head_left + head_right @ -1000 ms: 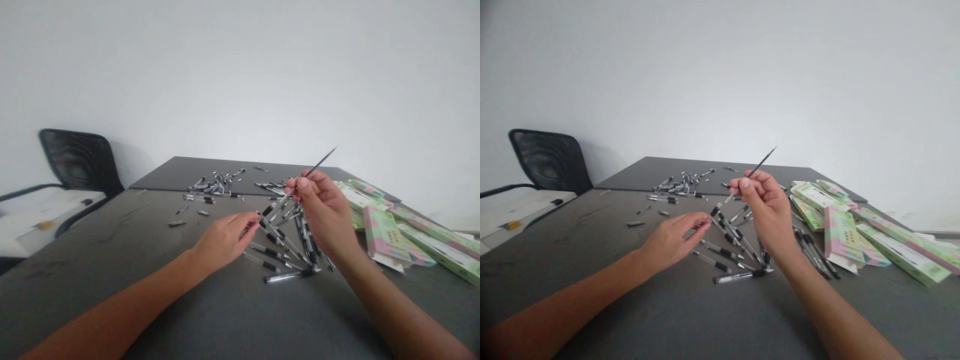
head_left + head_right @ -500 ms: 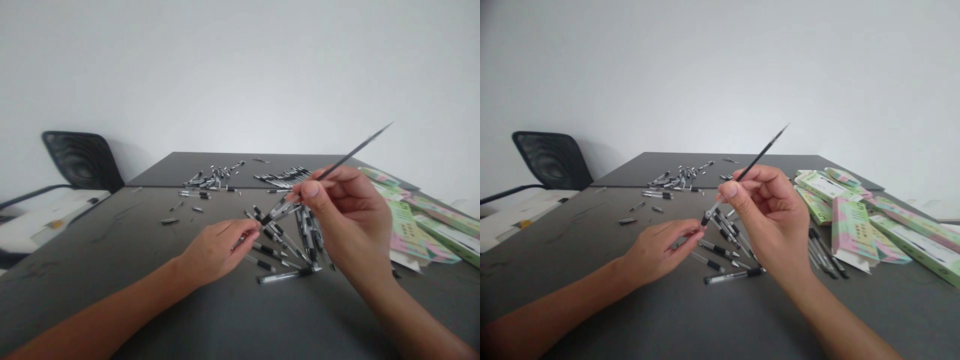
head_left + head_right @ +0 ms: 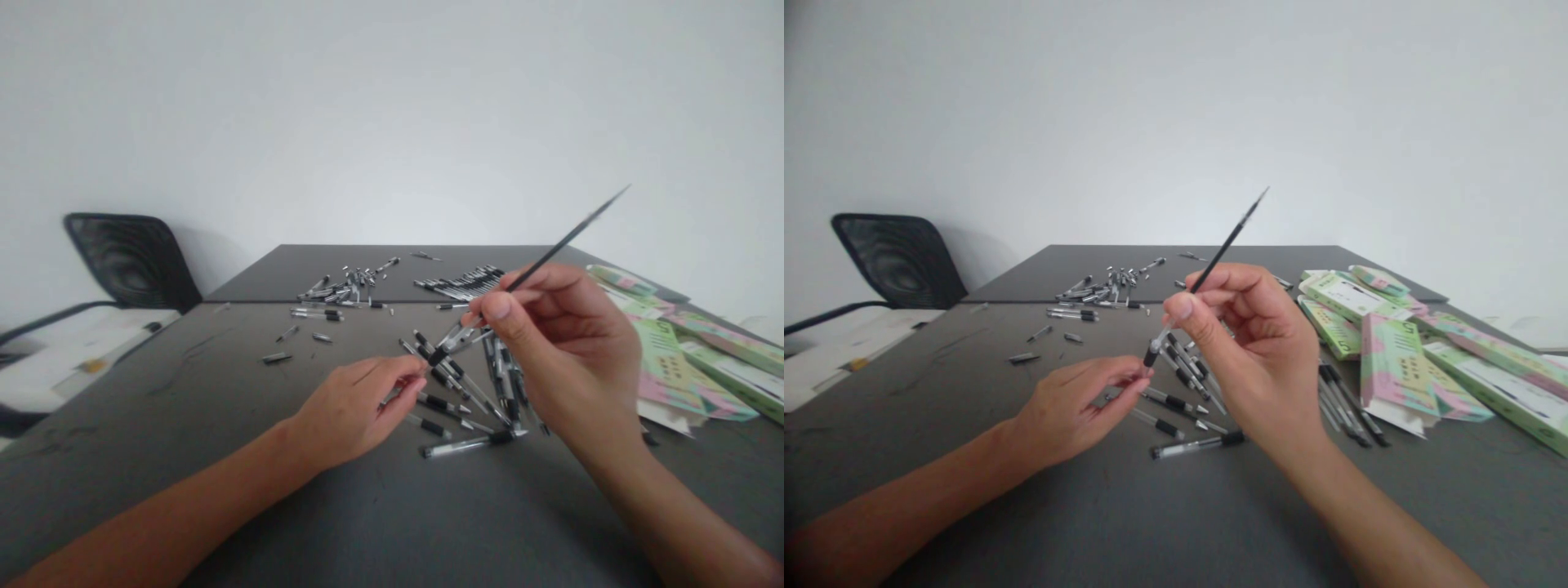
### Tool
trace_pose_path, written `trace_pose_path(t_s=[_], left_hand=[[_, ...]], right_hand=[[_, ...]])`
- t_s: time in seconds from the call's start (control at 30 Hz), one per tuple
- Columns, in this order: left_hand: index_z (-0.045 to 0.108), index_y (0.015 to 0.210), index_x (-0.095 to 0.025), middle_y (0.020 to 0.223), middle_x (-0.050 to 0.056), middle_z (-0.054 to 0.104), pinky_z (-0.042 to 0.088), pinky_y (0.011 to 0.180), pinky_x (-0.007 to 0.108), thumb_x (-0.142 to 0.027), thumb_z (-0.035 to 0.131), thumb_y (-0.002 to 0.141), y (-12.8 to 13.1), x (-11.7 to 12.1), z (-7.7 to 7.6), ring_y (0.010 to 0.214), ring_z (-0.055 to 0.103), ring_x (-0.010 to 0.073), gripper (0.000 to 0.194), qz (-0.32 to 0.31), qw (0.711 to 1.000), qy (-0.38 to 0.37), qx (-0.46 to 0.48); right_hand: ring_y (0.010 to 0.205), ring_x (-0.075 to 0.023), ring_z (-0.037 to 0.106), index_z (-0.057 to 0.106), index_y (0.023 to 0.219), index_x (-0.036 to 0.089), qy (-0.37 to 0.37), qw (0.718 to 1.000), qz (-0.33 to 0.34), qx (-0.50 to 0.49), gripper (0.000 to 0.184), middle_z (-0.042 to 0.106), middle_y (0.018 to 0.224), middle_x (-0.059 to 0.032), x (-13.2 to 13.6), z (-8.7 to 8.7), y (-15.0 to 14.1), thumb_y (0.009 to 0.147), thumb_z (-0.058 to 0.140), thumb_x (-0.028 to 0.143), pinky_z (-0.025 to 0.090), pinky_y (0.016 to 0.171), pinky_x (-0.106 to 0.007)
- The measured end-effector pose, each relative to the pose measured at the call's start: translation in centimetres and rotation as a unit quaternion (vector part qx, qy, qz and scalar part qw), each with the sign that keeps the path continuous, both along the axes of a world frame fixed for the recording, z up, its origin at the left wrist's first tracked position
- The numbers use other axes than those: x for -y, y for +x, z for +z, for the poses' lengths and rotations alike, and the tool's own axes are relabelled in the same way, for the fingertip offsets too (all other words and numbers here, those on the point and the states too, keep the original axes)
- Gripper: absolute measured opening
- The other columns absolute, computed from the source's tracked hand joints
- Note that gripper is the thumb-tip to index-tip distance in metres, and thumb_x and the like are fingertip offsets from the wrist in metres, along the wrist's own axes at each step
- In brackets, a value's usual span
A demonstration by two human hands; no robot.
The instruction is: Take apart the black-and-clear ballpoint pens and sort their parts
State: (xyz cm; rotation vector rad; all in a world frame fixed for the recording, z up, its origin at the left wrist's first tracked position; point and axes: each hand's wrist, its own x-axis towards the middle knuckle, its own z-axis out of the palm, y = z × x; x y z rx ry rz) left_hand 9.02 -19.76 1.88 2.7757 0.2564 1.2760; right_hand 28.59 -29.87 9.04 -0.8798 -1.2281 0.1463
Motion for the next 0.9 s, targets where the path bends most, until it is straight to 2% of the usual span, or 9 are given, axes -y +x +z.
trace_pose_path(t_s=[0.2, 0.33, 0.43, 0.57, 0.77, 0.9], left_hand=[[0.065, 0.122, -0.022, 0.101, 0.002, 0.085, 0.063, 0.079, 0.021, -0.019, 0.067, 0.105, 0.2, 0.1, 0.0, 0.081, 0.082, 0.0142, 0.018, -0.001, 1.0, -0.004, 0.011], [0.065, 0.122, -0.021, 0.102, 0.001, 0.085, 0.064, 0.082, 0.02, -0.016, 0.069, 0.104, 0.4, 0.0, -0.2, 0.083, 0.083, 0.013, 0.019, 0.001, 0.999, -0.019, 0.032], [0.066, 0.12, -0.021, 0.101, 0.001, 0.085, 0.065, 0.084, 0.02, -0.016, 0.069, 0.103, 0.5, -0.3, -0.4, 0.083, 0.083, 0.0136, 0.018, 0.007, 0.999, -0.031, 0.037], [0.069, 0.12, -0.02, 0.102, 0.003, 0.086, 0.066, 0.087, 0.022, -0.019, 0.07, 0.103, 0.4, -1.0, -0.7, 0.085, 0.084, 0.0151, 0.017, 0.027, 0.998, -0.036, 0.051], [0.074, 0.114, -0.021, 0.099, 0.002, 0.086, 0.067, 0.084, 0.024, -0.022, 0.073, 0.099, 0.4, -2.8, -1.0, 0.085, 0.084, 0.0166, 0.016, 0.066, 0.99, -0.103, 0.064], [0.075, 0.113, -0.021, 0.098, 0.004, 0.086, 0.067, 0.083, 0.028, -0.026, 0.074, 0.093, 0.1, -4.5, -0.7, 0.088, 0.083, 0.0187, 0.02, 0.076, 0.967, -0.218, 0.111]], right_hand=[[0.08, -0.0135, 0.079, 0.077, 0.102, 0.028, -0.045, 0.999, 0.007, 0.011, 0.015, 0.083, 0.096, 0.0023, -0.1, -0.7, 0.1, 0.091, 0.087, 0.026, 0.067, 0.076, -0.026], [0.1, -0.0197, 0.081, 0.082, 0.107, 0.028, -0.084, 0.994, 0.005, 0.064, 0.011, 0.086, 0.108, -0.0003, -0.2, -1.1, 0.3, 0.096, 0.083, 0.031, 0.066, 0.096, -0.038], [0.116, -0.0235, 0.079, 0.083, 0.119, 0.032, -0.11, 0.989, 0.003, 0.094, 0.021, 0.085, 0.121, -0.001, -0.3, -1.1, 0.8, 0.098, 0.08, 0.036, 0.062, 0.109, -0.046], [0.121, -0.0274, 0.078, 0.08, 0.13, 0.034, -0.1, 0.994, -0.007, 0.048, 0.033, 0.084, 0.127, -0.0035, -1.0, -1.0, 1.8, 0.1, 0.076, 0.047, 0.062, 0.109, -0.05], [0.106, -0.0269, 0.082, 0.081, 0.126, 0.026, -0.072, 0.988, -0.136, 0.014, 0.043, 0.085, 0.12, -0.0096, -3.1, -1.5, 5.3, 0.105, 0.064, 0.059, 0.066, 0.09, -0.044], [0.093, -0.0247, 0.081, 0.083, 0.118, 0.022, -0.081, 0.967, -0.232, 0.059, 0.043, 0.087, 0.106, -0.0098, -4.2, -2.5, 8.0, 0.104, 0.064, 0.059, 0.063, 0.088, -0.042]])
